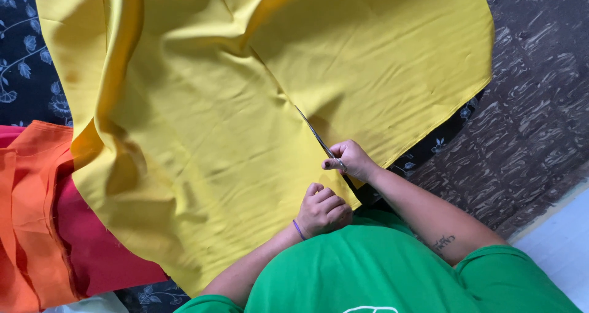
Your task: The person unfolds a large piece of yellow fabric on a table and uses scissors to cut it into two separate pieces. The person holds the fabric steady with one hand while cutting along a vertical line with the other hand.
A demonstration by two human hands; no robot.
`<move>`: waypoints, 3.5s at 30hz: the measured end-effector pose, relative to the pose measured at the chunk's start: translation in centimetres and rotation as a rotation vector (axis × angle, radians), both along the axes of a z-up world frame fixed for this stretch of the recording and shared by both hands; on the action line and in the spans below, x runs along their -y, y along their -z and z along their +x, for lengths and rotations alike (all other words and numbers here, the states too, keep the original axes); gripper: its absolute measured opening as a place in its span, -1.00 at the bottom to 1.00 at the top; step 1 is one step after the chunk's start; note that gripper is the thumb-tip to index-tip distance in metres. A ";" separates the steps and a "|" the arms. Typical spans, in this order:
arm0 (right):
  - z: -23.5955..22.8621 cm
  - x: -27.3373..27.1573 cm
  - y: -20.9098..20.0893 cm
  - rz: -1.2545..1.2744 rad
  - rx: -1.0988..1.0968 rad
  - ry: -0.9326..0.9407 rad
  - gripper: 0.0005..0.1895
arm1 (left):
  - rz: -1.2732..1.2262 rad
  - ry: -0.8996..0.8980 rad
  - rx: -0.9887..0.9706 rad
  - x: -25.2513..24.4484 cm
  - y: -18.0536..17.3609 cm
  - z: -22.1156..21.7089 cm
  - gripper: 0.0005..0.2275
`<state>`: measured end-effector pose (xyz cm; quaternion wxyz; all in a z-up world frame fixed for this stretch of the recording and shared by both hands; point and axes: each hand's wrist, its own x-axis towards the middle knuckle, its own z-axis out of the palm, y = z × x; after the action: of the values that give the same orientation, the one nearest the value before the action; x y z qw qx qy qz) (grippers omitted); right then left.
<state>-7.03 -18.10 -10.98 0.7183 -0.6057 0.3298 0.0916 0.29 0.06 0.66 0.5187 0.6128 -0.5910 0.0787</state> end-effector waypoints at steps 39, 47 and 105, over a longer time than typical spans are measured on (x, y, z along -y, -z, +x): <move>1.4 0.5 -1.3 -0.063 -0.032 0.008 -0.51 | -0.005 0.046 -0.001 -0.1 -0.2 0.2 -0.82; 1.6 0.4 -1.7 -0.069 -0.053 0.003 -0.49 | 0.003 0.048 0.005 -0.1 0.1 0.1 -0.84; -2.1 1.6 -8.1 0.057 -0.109 -0.215 -0.53 | 0.581 -1.318 0.215 -24.3 -1.2 23.1 -0.32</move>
<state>-9.09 -19.74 -2.83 0.7025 -0.6109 0.2986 0.2102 23.35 24.38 1.85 0.1190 0.9433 -0.1441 0.2744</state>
